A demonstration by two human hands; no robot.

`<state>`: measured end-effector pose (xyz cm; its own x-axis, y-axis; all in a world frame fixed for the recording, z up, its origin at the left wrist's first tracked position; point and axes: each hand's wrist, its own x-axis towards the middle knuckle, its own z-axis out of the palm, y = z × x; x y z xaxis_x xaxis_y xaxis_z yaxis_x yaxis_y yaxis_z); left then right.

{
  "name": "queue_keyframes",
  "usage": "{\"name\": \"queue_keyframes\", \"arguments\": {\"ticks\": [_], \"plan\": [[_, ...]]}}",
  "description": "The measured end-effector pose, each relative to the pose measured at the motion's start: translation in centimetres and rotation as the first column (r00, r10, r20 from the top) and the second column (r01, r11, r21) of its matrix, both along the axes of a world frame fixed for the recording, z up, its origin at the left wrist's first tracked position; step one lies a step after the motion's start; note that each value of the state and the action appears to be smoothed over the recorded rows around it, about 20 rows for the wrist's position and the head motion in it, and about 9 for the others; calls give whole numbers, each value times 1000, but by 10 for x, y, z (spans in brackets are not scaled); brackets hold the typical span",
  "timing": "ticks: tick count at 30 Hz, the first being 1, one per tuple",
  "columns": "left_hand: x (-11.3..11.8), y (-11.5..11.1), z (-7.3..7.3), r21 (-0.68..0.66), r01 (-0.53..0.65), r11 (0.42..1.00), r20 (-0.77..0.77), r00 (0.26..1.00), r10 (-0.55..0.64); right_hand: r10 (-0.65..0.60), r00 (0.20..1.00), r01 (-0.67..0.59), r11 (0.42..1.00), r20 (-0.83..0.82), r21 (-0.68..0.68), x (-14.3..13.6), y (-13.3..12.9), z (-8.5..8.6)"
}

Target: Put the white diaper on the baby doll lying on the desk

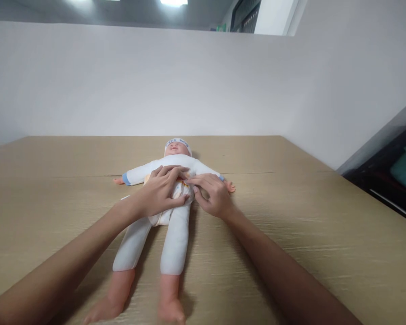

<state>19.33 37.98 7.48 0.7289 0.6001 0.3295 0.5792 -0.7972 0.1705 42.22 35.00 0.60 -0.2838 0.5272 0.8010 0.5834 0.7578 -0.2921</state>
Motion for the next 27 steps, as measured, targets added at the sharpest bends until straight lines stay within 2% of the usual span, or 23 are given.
{"name": "queue_keyframes", "arguments": {"ticks": [11,17,20,23,27], "plan": [[0,2,-2,-7,6,1000,18,1000,-6,38,991,-50,995,125,91,4,2,-1],[0,2,-1,-27,-5,1000,19,1000,5,1,984,-25,991,181,128,3,-2,1],[1,2,0,-23,7,1000,13,1000,-7,-27,996,20,997,90,78,0,-3,0],[1,1,1,10,27,1000,-26,999,-27,-95,992,92,995,-83,-32,0,0,-4],[0,1,2,33,31,999,-65,997,-29,-218,922,155,965,-321,-210,5,12,-13]]}}
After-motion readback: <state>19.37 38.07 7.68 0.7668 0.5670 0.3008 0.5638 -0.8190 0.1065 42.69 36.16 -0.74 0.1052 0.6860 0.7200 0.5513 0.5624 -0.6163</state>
